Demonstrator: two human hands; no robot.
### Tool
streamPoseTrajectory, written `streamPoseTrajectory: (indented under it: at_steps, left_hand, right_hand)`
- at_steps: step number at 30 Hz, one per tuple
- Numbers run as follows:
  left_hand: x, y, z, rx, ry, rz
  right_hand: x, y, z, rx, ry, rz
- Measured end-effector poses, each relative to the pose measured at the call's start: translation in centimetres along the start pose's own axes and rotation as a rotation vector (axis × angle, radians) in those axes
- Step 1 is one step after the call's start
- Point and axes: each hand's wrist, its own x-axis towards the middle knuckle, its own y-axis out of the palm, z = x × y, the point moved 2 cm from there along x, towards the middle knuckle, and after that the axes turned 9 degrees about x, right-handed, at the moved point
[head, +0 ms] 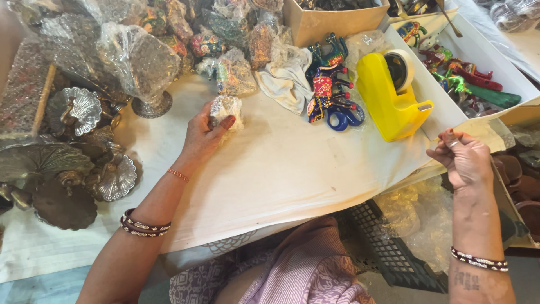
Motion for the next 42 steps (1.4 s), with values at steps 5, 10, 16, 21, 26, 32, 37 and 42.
streamPoseTrajectory:
  at_steps: [5, 10, 16, 21, 26, 32, 37, 42]
  left_hand:
    - [0.2, 0.1, 0.6, -0.102, 0.022, 0.024]
    - [0.2, 0.1, 0.7, -0.097, 0.034, 0.025]
    - [0.2, 0.1, 0.8, -0.072, 0.010, 0.019]
    - [0.4, 0.2, 1.4, -0.067, 0.026, 0.001]
    - [0.9, 0.8, 2.0, -0.170, 0.075, -0.021]
    - [0.2, 0.1, 1.0, 0.019, 0.071, -0.083]
    - [0.0, -0.1, 0.4, 0.094, 0.086, -0.099]
    - [0.2, -0.1, 0.6, 0.108, 0.159, -0.161]
  right_hand:
    - [0.7, -0.4, -1.0, -0.043, 0.017, -0.062]
    - [1.3, 1.1, -2.7, -0.135, -0.007, -0.105]
    - [2.2, 1.4, -3.3, -0.252, -0.071, -0.174]
    - [1.1, -1.2, -4.2, -0.346, -0.074, -0.207]
    - [-2.6, -1.7, -4.5, 0.116, -0.076, -0.096]
    - [-5.1, 11.1, -2.2, 0.245, -0.132, 0.275]
    - [-7.7, 28.5, -1.1, 0.147, -0.081, 0.555]
    - [-8.8, 40.8, -1.2, 0.260, -0.079, 0.757]
